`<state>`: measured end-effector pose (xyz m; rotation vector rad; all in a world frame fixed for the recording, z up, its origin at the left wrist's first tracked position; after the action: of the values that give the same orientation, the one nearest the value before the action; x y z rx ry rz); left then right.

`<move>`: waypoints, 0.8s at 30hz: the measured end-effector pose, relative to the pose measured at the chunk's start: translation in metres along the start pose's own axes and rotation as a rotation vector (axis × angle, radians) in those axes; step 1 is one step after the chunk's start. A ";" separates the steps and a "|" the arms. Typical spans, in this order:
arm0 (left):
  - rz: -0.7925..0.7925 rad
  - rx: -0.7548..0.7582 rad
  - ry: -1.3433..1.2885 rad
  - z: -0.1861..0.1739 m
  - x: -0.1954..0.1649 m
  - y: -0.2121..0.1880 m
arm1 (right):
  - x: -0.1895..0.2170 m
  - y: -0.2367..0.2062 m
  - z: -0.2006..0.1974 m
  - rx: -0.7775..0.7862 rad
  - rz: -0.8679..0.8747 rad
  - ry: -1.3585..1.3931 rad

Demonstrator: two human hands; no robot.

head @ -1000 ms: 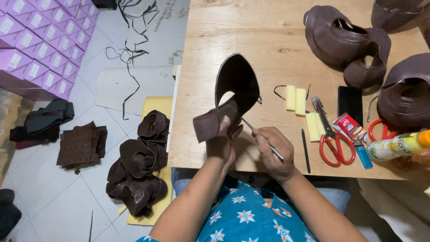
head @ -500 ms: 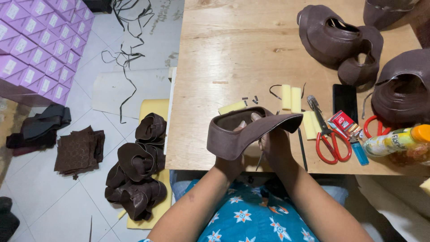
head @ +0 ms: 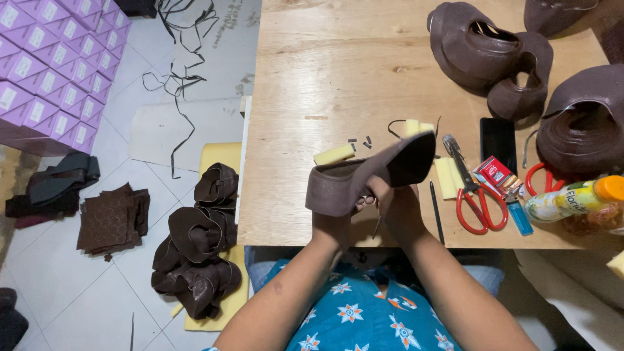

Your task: The person inserts a yellow foam insole into a brown shoe upper, then uses a metal awl to poke and align the insole edges. They trim excess material with scissors and press the insole into place, repeating the process on a second shoe.

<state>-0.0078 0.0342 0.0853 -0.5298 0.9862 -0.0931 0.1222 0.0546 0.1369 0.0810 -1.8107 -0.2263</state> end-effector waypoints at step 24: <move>0.165 -0.002 0.067 -0.015 0.006 0.011 | -0.066 -0.005 0.002 0.209 0.311 -0.239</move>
<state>-0.0186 0.0366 0.0693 -0.4480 1.0922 0.0377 0.1366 0.0615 0.0725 -0.0841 -2.0505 0.1822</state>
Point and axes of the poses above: each hand's wrist, its own y-axis towards the middle knuckle, its own z-axis out of the palm, x = y × z, the point moved 6 cm from there along y, towards the middle knuckle, and after that the axes turned 10 degrees about -x, right-handed, at the moved point
